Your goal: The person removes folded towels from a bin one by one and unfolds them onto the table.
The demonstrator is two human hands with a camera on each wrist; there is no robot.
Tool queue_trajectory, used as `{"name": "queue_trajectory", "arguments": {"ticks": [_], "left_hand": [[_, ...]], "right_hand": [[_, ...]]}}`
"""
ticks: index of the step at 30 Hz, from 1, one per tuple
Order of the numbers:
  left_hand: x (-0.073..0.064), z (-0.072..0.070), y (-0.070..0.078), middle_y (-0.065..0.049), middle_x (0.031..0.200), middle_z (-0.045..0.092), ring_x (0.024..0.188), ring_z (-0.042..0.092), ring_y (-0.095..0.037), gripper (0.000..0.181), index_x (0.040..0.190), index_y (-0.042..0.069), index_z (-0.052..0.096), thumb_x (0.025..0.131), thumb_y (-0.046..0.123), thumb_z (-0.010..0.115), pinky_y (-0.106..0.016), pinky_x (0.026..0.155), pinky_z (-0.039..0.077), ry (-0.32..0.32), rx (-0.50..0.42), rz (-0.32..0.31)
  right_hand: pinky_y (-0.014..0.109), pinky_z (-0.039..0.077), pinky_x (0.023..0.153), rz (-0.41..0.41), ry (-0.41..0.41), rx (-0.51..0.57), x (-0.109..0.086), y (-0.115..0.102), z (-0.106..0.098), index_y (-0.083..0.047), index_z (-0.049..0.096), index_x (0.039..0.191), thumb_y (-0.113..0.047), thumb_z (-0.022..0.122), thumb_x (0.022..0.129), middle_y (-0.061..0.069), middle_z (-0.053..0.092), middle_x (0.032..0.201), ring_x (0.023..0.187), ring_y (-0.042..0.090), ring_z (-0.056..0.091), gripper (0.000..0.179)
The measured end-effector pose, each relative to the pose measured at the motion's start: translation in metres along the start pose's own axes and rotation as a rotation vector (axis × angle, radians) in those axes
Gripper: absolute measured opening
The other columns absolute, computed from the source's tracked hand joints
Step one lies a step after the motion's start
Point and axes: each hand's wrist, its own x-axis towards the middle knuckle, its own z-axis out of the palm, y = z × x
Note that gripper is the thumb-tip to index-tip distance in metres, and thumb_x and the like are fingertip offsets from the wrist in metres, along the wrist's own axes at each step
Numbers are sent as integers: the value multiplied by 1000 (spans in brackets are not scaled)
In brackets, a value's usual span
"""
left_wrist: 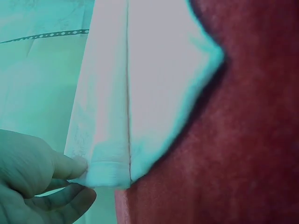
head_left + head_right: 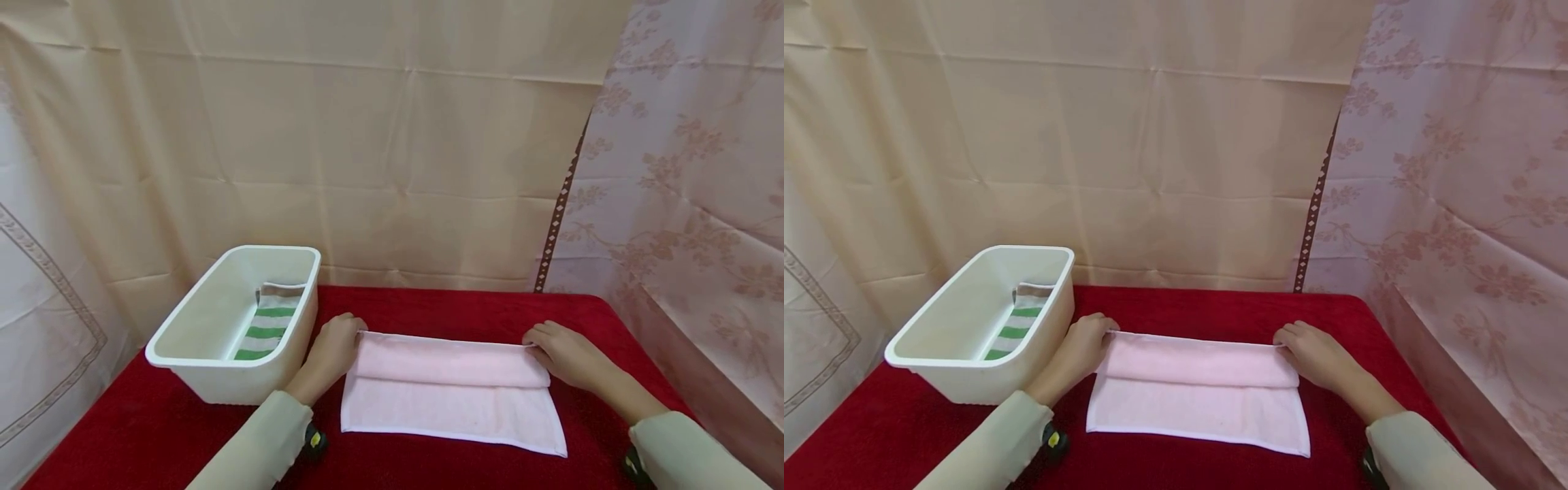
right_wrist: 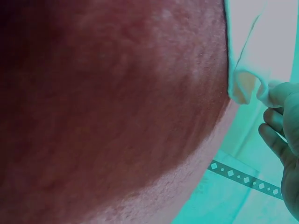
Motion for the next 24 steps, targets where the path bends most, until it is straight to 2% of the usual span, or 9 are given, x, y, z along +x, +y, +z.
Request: {"name": "queue_trajectory", "arguments": {"ticks": [5,9,19,24], "left_hand": [[8,1,-2,-10,81,67,83,67,-28,21,88,6,78,93,-6,61,-39,70,57,-3,19,-36],[14,1,-2,-12,85,69,87,68,-29,19,92,4,78,93,-6,61,-40,75,58,-3,17,-62],[27,4,-4,-12,88,70,87,68,-28,16,94,4,78,93,-3,63,-41,77,59,2,6,-75],[35,6,-4,-13,91,70,88,69,-29,15,98,3,78,94,0,64,-42,79,60,11,-1,-102]], "right_hand": [[37,56,72,11,-24,13,8,6,4,-12,72,91,2,82,80,-3,65,87,84,17,62,21],[39,57,73,56,-60,21,15,10,4,-11,73,92,2,82,81,-2,66,87,83,19,62,19],[44,57,77,116,-122,19,27,18,5,-8,74,95,1,80,83,2,68,89,86,23,64,16],[47,58,81,148,-172,16,36,21,2,-8,73,98,-2,79,86,4,68,91,88,25,64,15]]}}
